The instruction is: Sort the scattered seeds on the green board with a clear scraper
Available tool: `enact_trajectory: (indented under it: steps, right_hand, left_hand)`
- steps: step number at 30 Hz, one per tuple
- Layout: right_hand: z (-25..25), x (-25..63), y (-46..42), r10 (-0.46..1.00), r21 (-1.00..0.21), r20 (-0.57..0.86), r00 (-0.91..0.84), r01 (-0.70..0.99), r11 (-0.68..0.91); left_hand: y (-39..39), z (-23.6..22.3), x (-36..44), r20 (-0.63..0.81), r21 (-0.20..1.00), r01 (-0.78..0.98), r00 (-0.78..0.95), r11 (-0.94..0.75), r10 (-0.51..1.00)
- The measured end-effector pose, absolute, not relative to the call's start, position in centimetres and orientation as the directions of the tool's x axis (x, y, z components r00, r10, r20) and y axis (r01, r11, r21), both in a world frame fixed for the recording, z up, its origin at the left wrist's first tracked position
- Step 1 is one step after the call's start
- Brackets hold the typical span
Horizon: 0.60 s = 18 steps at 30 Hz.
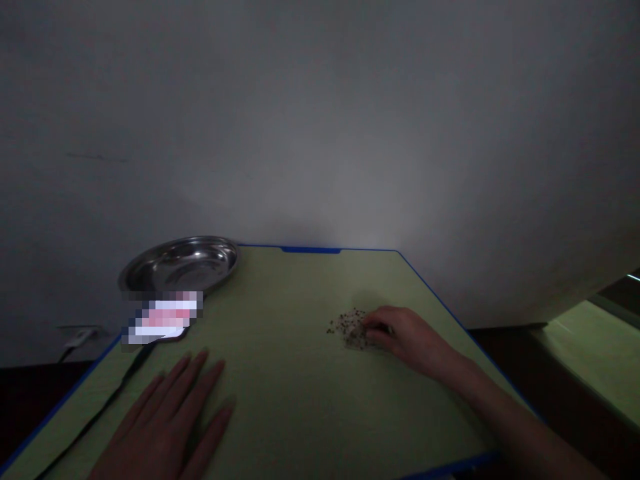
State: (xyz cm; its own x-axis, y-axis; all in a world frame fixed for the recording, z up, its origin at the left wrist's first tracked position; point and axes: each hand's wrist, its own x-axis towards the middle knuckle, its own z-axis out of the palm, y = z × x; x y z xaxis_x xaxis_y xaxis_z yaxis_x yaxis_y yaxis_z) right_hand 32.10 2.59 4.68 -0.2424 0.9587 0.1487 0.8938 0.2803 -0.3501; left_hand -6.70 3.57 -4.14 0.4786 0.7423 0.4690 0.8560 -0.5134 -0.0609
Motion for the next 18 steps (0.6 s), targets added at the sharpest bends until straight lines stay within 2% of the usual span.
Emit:
enact_trajectory:
  steps: [3,9,18]
  right_hand:
    - [4.5,32.7,3.7,0.954,-0.299,0.171,-0.246,0.910,0.288]
    - [4.9,33.3,6.3,0.953,-0.278,0.204,-0.222,0.921,0.274]
    - [7.3,37.7,4.7,0.964,-0.371,0.216,-0.152,0.901,0.225]
  left_hand:
    - [3.6,-4.0,-6.8,0.453,-0.063,0.857,0.481,-0.511,0.751]
    - [3.8,-4.2,-7.0,0.450,-0.069,0.856,0.486,-0.513,0.749]
    - [4.3,-4.9,-7.5,0.438,-0.055,0.851,0.491,-0.523,0.753]
